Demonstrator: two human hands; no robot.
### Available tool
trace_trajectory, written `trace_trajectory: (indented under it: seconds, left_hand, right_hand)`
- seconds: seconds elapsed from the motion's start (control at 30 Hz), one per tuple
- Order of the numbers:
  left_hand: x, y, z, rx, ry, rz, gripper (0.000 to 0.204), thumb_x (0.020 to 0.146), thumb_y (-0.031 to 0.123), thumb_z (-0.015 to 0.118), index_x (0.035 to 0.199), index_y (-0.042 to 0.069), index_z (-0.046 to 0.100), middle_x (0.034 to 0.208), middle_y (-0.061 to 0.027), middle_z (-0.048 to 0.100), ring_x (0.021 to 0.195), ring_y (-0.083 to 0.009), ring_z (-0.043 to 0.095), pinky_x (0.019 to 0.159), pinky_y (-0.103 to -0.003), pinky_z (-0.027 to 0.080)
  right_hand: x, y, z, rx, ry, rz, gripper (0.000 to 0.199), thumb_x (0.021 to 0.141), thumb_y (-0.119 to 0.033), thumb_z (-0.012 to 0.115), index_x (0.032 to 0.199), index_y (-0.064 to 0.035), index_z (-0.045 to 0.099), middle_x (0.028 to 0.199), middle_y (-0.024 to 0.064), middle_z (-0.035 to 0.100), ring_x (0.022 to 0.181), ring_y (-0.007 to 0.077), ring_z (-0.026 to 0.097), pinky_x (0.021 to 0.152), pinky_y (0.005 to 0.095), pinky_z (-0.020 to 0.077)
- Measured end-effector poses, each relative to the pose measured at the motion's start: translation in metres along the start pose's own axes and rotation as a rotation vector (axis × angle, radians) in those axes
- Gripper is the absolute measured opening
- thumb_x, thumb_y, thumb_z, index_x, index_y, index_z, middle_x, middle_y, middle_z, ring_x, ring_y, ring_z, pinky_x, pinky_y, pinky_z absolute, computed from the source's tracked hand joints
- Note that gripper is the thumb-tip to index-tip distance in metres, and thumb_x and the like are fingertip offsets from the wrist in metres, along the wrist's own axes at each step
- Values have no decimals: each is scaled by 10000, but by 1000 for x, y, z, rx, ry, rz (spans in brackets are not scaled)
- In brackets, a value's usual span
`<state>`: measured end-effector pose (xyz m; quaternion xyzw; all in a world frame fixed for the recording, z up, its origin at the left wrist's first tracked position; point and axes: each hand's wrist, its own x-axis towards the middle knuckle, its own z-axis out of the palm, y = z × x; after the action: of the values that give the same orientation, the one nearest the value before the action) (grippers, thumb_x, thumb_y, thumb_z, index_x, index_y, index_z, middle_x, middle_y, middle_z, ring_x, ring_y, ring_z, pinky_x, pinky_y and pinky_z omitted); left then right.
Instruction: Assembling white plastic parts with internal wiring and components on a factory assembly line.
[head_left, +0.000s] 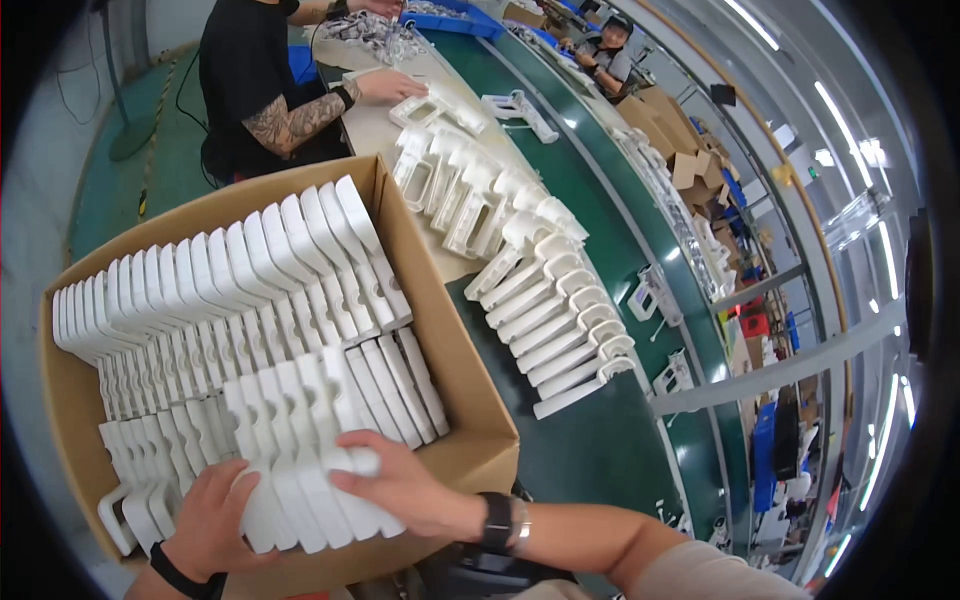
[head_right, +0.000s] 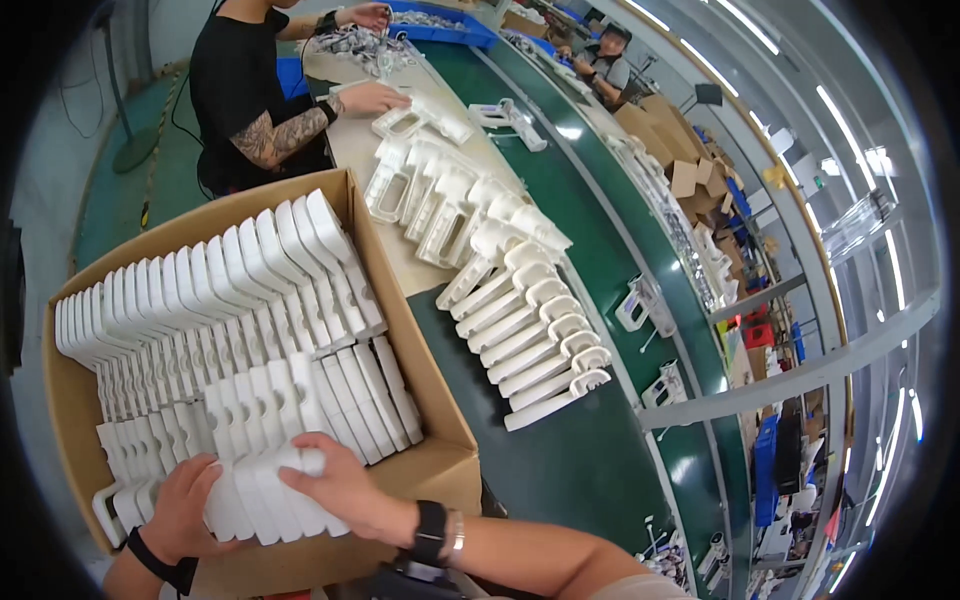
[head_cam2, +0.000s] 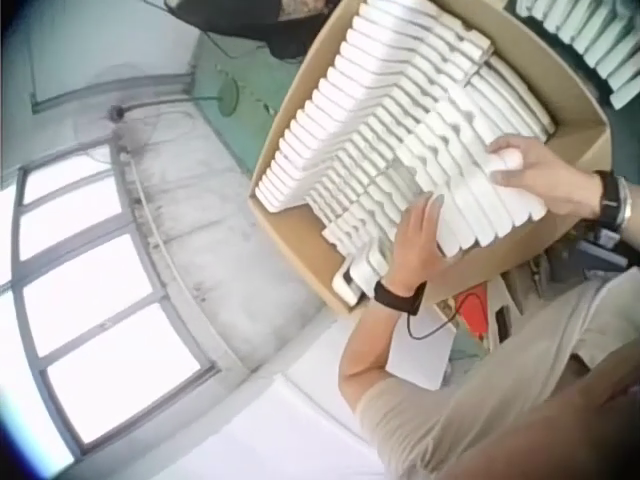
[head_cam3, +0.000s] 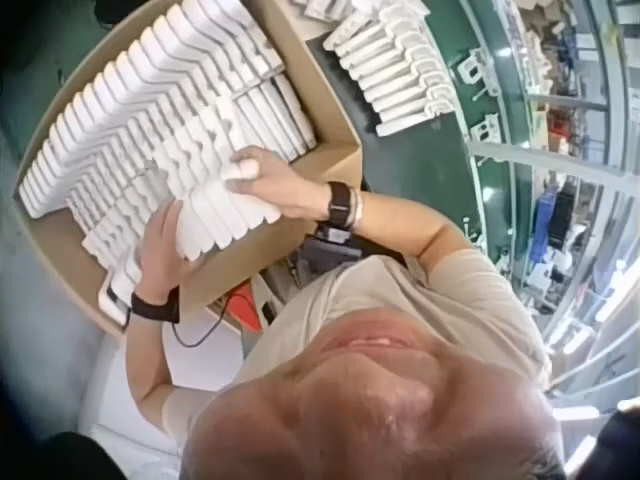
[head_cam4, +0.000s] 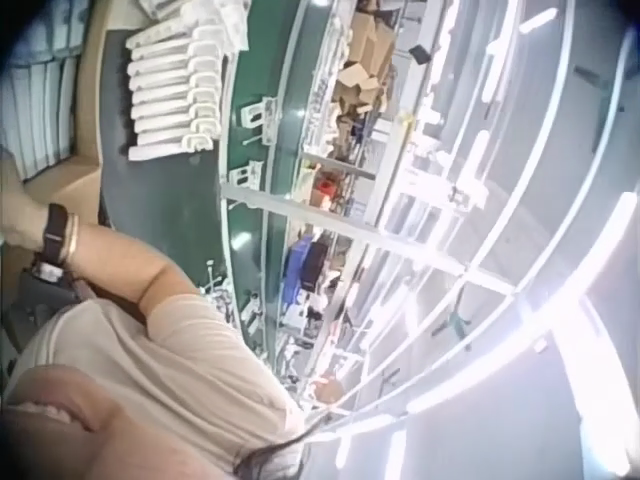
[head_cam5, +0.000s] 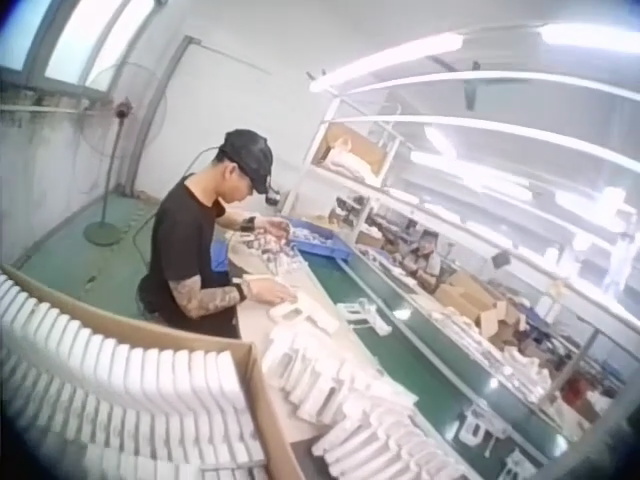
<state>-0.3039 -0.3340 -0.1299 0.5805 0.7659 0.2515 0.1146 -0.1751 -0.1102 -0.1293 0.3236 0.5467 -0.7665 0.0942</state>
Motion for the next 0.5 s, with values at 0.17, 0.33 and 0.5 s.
trace_trajectory:
  seconds: [0.17, 0.33, 0.5]
  left_hand:
    - [33, 47, -9, 48, -30, 88, 803, 449, 297, 829, 1124, 31, 484, 1132, -205, 490, 955, -397, 539, 788, -470, 462]
    - [61, 132, -59, 151, 6, 216, 847, 425, 307, 838, 1141, 35, 477, 1160, -222, 490, 994, -406, 516, 829, -491, 436]
    - [121, 258, -90, 273, -123, 427, 815, 464, 279, 831, 1164, 39, 492, 1176, -224, 484, 1019, -412, 504, 851, -501, 421]
  right_hand:
    - [-55, -28, -28, 74, 70, -86, 393, 859, -108, 661, 1202, -39, 482, 1020, 91, 585, 884, 123, 579, 746, 260, 500]
    - [-137, -57, -63, 285, 9, -134, 389, 870, -71, 645, 1223, -54, 482, 1060, 71, 574, 909, 116, 571, 776, 262, 503]
    - [-243, -62, -126, 448, 51, -393, 356, 861, -35, 641, 1186, -66, 498, 1061, 45, 564, 959, 114, 558, 834, 279, 498]
